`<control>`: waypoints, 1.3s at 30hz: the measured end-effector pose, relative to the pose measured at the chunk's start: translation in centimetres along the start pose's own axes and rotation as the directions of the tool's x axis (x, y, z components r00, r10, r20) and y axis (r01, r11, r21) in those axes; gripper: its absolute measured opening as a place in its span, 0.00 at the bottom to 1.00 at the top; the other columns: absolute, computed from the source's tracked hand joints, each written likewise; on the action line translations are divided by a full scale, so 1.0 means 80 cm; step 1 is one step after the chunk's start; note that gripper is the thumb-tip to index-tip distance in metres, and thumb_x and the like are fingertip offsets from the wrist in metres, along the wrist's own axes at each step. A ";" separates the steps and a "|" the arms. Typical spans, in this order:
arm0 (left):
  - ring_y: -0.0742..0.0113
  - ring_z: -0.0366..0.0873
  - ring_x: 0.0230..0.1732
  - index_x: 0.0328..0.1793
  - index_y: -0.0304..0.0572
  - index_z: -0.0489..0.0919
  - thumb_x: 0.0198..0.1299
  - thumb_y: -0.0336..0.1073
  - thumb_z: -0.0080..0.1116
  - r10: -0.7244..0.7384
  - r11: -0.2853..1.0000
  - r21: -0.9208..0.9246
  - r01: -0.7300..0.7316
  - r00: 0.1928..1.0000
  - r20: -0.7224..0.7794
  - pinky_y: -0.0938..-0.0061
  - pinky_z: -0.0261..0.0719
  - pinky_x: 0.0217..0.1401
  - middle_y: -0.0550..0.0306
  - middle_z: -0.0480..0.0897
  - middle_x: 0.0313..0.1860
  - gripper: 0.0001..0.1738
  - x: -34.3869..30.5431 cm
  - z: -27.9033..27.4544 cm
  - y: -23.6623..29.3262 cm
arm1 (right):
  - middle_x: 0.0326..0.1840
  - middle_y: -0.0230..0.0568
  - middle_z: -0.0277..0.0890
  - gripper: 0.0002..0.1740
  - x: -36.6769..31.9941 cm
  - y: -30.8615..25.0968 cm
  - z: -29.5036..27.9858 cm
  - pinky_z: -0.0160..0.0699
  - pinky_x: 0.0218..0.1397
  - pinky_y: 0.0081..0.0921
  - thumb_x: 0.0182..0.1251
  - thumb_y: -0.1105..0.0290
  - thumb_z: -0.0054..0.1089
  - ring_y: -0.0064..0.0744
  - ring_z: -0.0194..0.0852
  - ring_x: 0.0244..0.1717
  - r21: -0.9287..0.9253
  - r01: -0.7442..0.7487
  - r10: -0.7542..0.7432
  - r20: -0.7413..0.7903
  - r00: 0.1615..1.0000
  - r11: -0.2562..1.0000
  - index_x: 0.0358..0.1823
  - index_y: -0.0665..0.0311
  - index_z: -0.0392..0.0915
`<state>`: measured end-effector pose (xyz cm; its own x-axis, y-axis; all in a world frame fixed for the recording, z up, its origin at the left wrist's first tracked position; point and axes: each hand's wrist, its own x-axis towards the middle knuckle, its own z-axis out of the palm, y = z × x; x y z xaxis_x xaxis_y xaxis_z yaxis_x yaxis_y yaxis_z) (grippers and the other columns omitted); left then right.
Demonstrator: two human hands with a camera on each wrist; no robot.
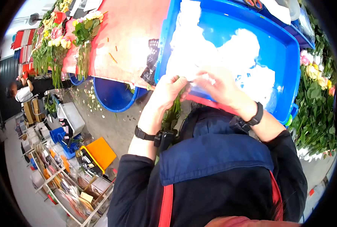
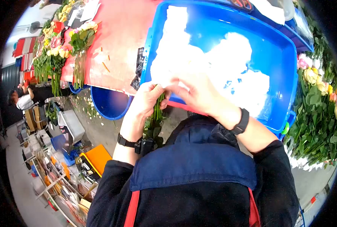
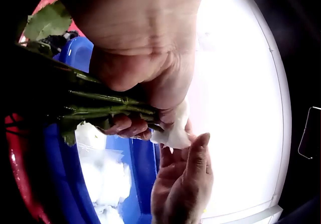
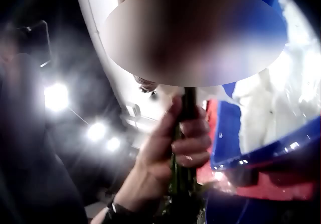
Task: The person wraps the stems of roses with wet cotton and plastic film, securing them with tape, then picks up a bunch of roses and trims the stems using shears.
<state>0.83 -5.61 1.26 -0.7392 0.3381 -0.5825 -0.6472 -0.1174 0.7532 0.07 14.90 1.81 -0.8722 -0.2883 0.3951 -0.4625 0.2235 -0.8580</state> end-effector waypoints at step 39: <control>0.71 0.76 0.22 0.43 0.38 0.76 0.72 0.45 0.46 -0.033 0.978 -0.203 0.051 0.995 0.094 0.80 0.72 0.23 0.56 0.80 0.25 0.17 0.029 0.049 -0.021 | 0.50 0.53 0.79 0.26 -0.022 0.039 0.034 0.71 0.21 0.16 0.63 0.56 0.60 0.26 0.76 0.23 0.749 -0.634 0.682 0.362 0.635 0.192 0.49 0.76 0.78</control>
<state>0.94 -0.96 -0.12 -0.6967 0.4283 -0.5754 -0.7087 -0.2868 0.6446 0.62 13.56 -2.50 -0.8121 -0.3678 -0.4531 0.5828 -0.4719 -0.6615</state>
